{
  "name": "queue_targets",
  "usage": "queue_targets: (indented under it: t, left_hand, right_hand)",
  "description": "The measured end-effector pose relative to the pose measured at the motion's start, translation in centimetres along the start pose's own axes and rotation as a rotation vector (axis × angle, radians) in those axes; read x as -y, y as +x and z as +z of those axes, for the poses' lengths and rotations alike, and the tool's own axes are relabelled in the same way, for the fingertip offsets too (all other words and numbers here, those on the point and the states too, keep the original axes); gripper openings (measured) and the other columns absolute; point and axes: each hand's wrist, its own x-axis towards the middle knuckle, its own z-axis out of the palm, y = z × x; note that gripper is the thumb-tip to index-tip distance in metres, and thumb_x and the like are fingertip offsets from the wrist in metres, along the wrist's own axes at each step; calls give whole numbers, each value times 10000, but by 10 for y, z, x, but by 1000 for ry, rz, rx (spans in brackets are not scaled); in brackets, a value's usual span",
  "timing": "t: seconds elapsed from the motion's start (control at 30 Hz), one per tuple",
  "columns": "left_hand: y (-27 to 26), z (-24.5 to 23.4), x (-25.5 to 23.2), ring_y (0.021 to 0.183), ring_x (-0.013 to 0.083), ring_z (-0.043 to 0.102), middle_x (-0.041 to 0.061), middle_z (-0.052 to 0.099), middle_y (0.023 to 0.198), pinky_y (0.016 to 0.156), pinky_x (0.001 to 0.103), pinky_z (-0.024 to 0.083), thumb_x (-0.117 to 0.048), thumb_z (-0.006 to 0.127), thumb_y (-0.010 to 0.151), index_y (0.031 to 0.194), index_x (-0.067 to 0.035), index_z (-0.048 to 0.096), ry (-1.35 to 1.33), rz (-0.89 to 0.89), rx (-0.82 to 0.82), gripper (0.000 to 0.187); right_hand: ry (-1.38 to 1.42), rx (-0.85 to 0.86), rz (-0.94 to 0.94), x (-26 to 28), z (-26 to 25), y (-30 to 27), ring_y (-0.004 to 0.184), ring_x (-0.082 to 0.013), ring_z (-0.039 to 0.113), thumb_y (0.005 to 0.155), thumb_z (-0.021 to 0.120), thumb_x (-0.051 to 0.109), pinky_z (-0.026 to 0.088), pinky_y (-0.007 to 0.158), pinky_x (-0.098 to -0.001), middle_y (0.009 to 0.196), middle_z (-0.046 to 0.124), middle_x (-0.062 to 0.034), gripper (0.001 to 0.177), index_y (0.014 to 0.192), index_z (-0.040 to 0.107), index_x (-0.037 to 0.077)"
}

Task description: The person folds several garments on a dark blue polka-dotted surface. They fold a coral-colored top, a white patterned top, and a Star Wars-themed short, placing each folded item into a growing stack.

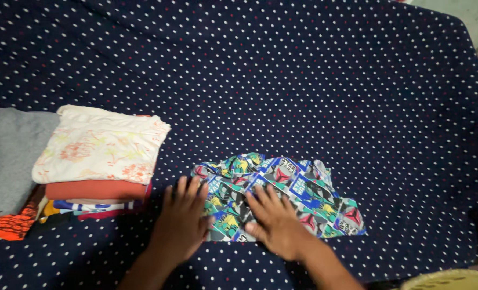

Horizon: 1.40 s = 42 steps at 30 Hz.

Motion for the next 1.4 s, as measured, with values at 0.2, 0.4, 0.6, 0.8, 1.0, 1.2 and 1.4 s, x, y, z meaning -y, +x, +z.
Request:
queue_targets:
  t: [0.2, 0.4, 0.6, 0.8, 1.0, 1.2, 1.4]
  left_hand:
    - [-13, 26, 18, 1311, 509, 458, 275, 542, 1347, 1059, 671, 320, -355, 641, 921, 1389, 45, 461, -89, -302, 127, 641]
    - [16, 36, 40, 979, 363, 639, 141, 678, 980, 859, 508, 509, -362, 740, 744, 960, -118, 720, -26, -555, 245, 327]
    - [34, 51, 55, 880, 421, 671, 153, 709, 881, 775, 557, 521, -264, 710, 839, 864, -128, 675, -164, -624, 234, 143]
    - [47, 56, 58, 913, 464, 671, 214, 720, 904, 778, 576, 510, -232, 586, 968, 1028, -104, 579, -451, -734, 140, 142]
    - [50, 59, 62, 831, 323, 733, 147, 732, 893, 754, 428, 556, -183, 710, 902, 1046, -90, 596, -663, -770, 165, 206]
    - [43, 78, 70, 915, 210, 728, 107, 745, 1013, 808, 314, 575, 84, 753, 691, 1056, -39, 694, -813, -648, 1, 390]
    - [48, 88, 71, 1021, 192, 754, 86, 755, 1057, 827, 298, 587, 59, 720, 785, 1097, -8, 688, -1001, -693, -17, 321]
  right_hand:
    - [128, -36, 232, 13, -1, 19, 1419, -431, 344, 1033, 461, 420, 247, 1108, -563, 1503, 472, -204, 529, 1461, 556, 124]
    - [442, 52, 649, 23, -1, 75, 826, -227, 760, 828, 796, 281, 579, 806, -338, 880, 790, -121, 219, 866, 754, 70]
    - [609, -99, 502, 12, 18, 87, 761, -157, 715, 834, 740, 160, 557, 738, -320, 808, 760, -55, 117, 892, 718, 60]
    - [749, -53, 624, 14, 18, 86, 748, -165, 685, 846, 810, 210, 550, 717, -314, 845, 733, -61, 330, 1094, 623, 97]
    - [702, -73, 589, 12, 20, 94, 732, -122, 706, 881, 714, 139, 563, 715, -294, 847, 773, -14, 241, 1116, 744, 95]
    - [855, -137, 623, -3, 36, 95, 704, -126, 684, 906, 686, 48, 546, 661, -302, 812, 720, -38, 118, 1020, 691, 17]
    - [1119, -276, 485, -11, 44, 92, 808, -87, 650, 829, 664, -112, 560, 744, -239, 898, 669, -12, 288, 1093, 654, 3]
